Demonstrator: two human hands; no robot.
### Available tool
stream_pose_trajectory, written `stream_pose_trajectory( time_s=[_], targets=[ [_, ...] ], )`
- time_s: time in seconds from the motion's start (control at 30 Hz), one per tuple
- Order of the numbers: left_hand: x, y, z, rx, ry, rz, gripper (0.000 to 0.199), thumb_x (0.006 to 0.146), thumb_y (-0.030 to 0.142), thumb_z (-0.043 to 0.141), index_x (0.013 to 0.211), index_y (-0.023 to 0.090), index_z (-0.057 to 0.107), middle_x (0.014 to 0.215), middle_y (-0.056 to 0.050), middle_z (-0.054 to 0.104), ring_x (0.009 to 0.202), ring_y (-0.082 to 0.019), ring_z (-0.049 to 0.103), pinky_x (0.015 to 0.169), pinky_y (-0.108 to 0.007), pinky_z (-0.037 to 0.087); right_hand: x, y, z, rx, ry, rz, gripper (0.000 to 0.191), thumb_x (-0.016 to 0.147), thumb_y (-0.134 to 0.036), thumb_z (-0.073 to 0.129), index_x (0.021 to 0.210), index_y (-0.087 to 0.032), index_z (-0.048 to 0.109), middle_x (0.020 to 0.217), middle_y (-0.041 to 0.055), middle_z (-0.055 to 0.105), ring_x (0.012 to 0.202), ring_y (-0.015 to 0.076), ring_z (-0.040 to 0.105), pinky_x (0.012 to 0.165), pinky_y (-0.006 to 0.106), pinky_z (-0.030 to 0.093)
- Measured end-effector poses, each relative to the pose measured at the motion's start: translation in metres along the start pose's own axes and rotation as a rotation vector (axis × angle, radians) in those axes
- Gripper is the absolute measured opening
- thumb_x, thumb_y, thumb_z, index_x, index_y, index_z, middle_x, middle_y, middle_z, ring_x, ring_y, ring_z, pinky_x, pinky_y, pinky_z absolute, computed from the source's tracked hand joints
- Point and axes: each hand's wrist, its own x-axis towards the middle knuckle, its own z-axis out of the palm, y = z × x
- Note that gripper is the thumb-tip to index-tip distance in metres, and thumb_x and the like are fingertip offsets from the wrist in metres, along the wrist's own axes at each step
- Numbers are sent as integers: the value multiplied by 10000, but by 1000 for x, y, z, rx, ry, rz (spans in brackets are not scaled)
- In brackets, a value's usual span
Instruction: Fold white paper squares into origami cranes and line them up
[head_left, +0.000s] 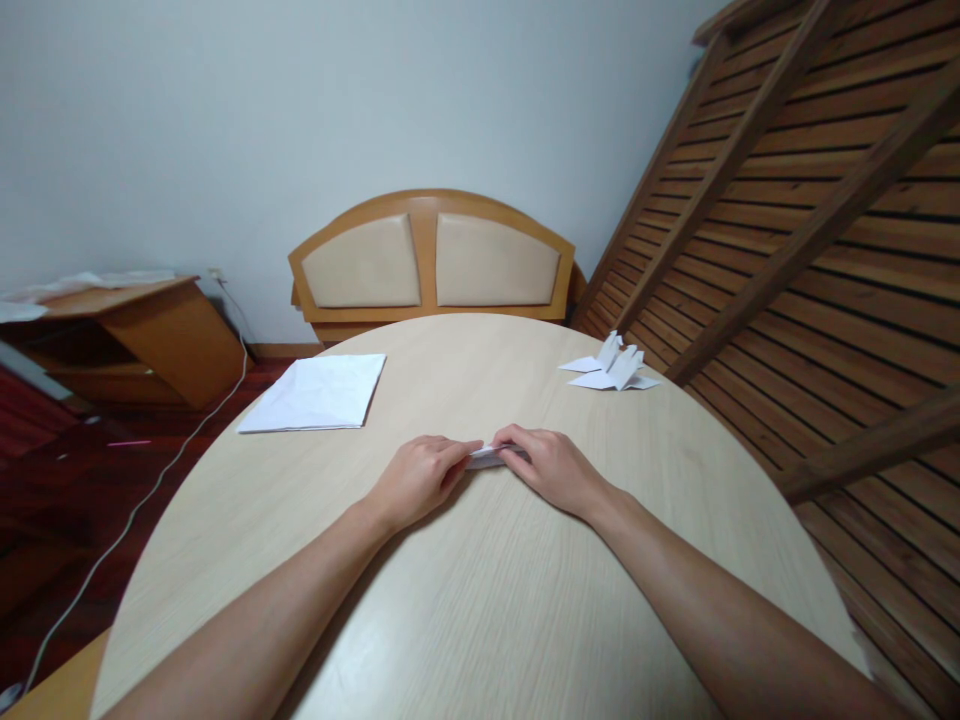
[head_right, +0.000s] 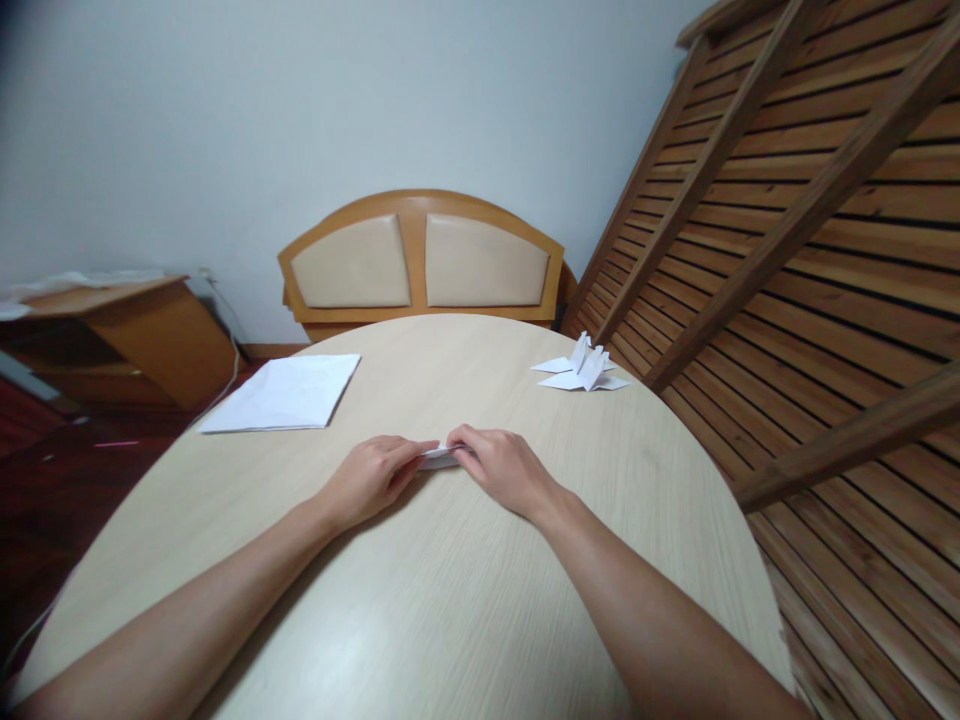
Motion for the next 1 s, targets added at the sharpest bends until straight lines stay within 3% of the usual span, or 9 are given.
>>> stream_pose_trajectory(
  time_s=[0.13,0.3,0.4,0.53,0.63,0.77,1.0],
  targets=[
    [-1,2,-2,-43,22,-26,360,981,163,467,1306,210,614,1022,-73,766,863,-215,731,774,-344,580,-1,-2,-2,34,9,-13,156,987,-178,509,1087,-262,594,971,5,725,863,176,695,778,290,492],
    [-3,0,-1,-145,71,-23,434,931,125,471,1333,230,595,1319,-74,673,1126,-215,690,962,-379,569,-1,0,-2,81,-8,-56,193,982,-143,470,1087,-258,583,1004,17,719,906,181,690,806,300,503],
    [-4,-2,0,-182,85,6,474,920,98,458,1353,241,590,1378,-68,634,1189,-206,658,999,-377,556,-1,3,-1,95,-19,-83,220,978,-124,459,1087,-253,600,1027,25,720,938,183,686,837,313,507],
    [-4,-2,-1,-231,48,52,535,907,66,437,1387,263,567,1369,-38,639,1194,-171,649,1012,-339,540,0,4,-1,124,-35,-102,243,963,-92,449,1051,-245,617,1032,27,710,970,183,671,870,321,502],
    [-3,1,-5,-232,29,47,445,939,165,484,1364,247,586,1348,-43,651,1180,-186,653,1002,-335,537,0,3,-1,138,-51,-99,243,945,-71,444,978,-232,622,1000,27,698,952,181,659,862,317,494],
    [-2,5,-6,-232,24,-30,332,1005,295,464,1289,243,628,1241,-40,712,1095,-187,693,936,-310,548,1,1,-2,140,-56,-86,248,936,-61,439,961,-231,619,988,22,693,937,178,651,862,313,483],
    [-2,3,0,-182,42,-136,258,971,243,491,1167,235,659,1064,-24,767,890,-189,734,785,-298,549,-2,-5,-3,99,-51,-20,154,907,-117,502,968,-231,584,951,17,711,847,181,667,770,293,481]
  ],
)
